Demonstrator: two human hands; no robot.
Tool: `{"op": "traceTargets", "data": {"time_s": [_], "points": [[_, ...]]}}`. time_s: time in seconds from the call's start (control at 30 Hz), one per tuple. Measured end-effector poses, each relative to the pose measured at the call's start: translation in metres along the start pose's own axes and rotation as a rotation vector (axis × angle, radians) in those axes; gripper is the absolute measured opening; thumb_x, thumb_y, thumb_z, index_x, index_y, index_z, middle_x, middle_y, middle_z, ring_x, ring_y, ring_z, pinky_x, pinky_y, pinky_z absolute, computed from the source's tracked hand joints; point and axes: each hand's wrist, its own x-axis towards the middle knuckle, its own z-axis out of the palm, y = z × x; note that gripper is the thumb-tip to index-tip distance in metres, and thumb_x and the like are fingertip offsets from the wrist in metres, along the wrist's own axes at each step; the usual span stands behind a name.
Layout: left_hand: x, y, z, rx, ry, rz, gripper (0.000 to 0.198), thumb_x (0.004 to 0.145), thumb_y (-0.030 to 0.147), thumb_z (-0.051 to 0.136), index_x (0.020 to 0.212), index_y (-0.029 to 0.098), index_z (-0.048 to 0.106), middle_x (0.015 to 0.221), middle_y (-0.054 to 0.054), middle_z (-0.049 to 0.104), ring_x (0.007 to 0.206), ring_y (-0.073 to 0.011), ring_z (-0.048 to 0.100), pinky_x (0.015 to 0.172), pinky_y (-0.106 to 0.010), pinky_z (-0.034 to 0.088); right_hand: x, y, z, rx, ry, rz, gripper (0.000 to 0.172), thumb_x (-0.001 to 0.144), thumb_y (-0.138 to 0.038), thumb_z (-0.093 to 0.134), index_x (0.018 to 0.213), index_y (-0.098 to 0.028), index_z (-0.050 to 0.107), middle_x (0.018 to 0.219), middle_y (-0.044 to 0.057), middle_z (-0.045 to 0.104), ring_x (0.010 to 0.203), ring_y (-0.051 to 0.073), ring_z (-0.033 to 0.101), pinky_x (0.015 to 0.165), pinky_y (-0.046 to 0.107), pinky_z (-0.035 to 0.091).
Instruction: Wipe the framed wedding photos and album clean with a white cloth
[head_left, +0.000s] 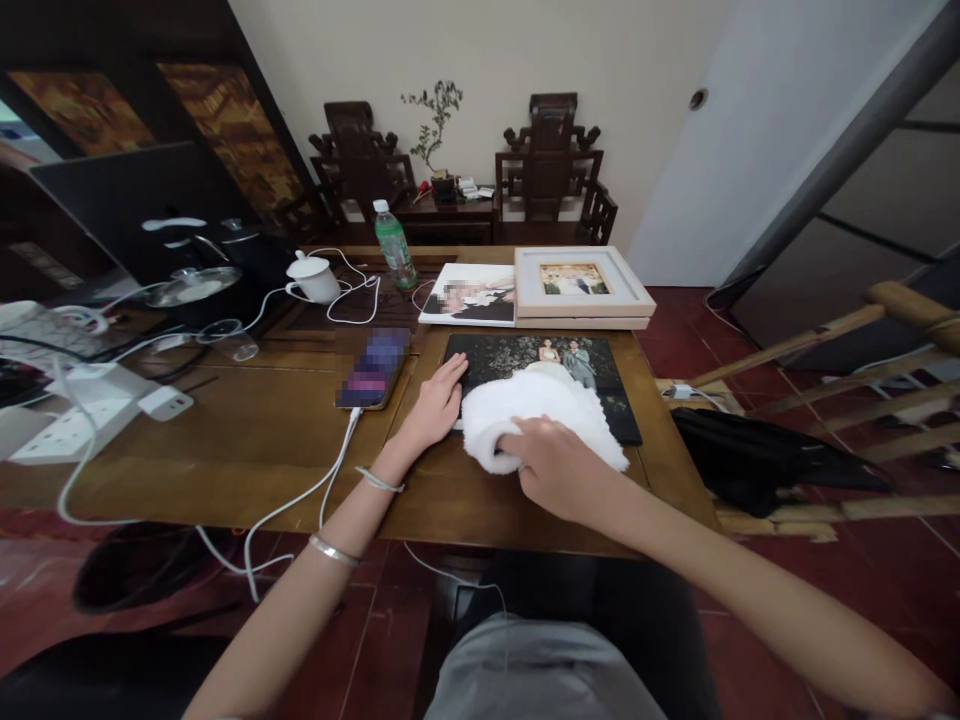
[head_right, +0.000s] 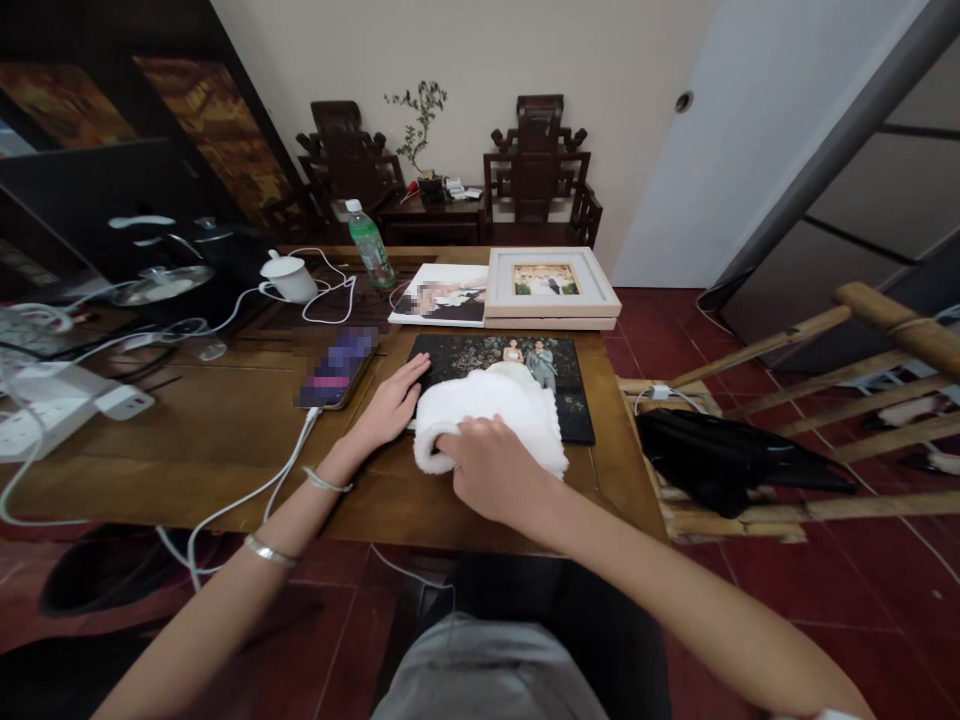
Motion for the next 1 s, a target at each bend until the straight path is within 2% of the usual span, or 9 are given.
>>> {"op": "traceTargets", "data": {"time_s": [0.13,0.33,0.47,0.6,0.83,1.0], "points": [[0.000,-0.002,0.000,-0.013,0.003,0.008,0.045,0.089,0.019,0.034,0.131,0.014,0.049,0.143,-0.011,0.043,0.136,-0.0221,0.035,0.113,-0.047,0.028,0.032,0.023,-0.009,0.016,-0.005,0.084,0.041,0.070,-0.003,0.041,0.098,-0.018,0.065,0.085,0.011,0.066,0.076,0.022,0.059,0.064,0.029,0.037],[0.000,-0.005,0.001,-0.033,0.020,0.020,0.044,0.090,0.022,0.035,0.129,0.013,0.051,0.141,-0.012,0.046,0.135,-0.0227,0.037,0.112,-0.047,0.030,0.092,0.062,-0.011,-0.031,0.116,0.171,0.044,0.075,-0.004,0.041,0.110,-0.018,0.064,0.099,0.014,0.067,0.089,0.024,0.061,0.072,0.029,0.040],[0.000,-0.004,0.001,-0.048,0.025,0.024,0.043,0.089,0.022,0.037,0.128,0.014,0.052,0.141,-0.011,0.047,0.135,-0.0228,0.037,0.113,-0.047,0.028,0.109,0.068,-0.007,-0.068,0.158,0.239,0.046,0.077,-0.005,0.041,0.116,-0.018,0.062,0.101,0.016,0.067,0.091,0.027,0.061,0.074,0.031,0.040],[0.001,-0.003,0.001,-0.062,0.016,0.010,0.044,0.089,0.023,0.037,0.128,0.011,0.052,0.141,-0.013,0.046,0.135,-0.0239,0.036,0.113,-0.046,0.027,0.095,0.056,-0.003,-0.054,0.148,0.185,0.047,0.075,-0.002,0.041,0.115,-0.016,0.062,0.102,0.015,0.067,0.093,0.025,0.060,0.078,0.031,0.039],[0.002,0.000,-0.002,-0.067,-0.002,-0.007,0.044,0.090,0.025,0.035,0.129,0.013,0.053,0.141,-0.011,0.046,0.135,-0.0232,0.036,0.113,-0.046,0.028,0.032,0.015,-0.005,-0.002,-0.009,0.039,0.042,0.069,-0.001,0.039,0.097,-0.017,0.065,0.089,0.011,0.064,0.077,0.021,0.056,0.071,0.030,0.036],[0.002,0.003,-0.003,-0.062,0.008,-0.033,0.044,0.091,0.025,0.033,0.127,0.012,0.054,0.141,-0.011,0.046,0.135,-0.0223,0.037,0.114,-0.045,0.026,0.001,0.003,-0.006,0.059,-0.028,-0.045,0.035,0.067,-0.001,0.039,0.086,-0.016,0.064,0.084,0.010,0.062,0.076,0.020,0.053,0.073,0.029,0.035]]}}
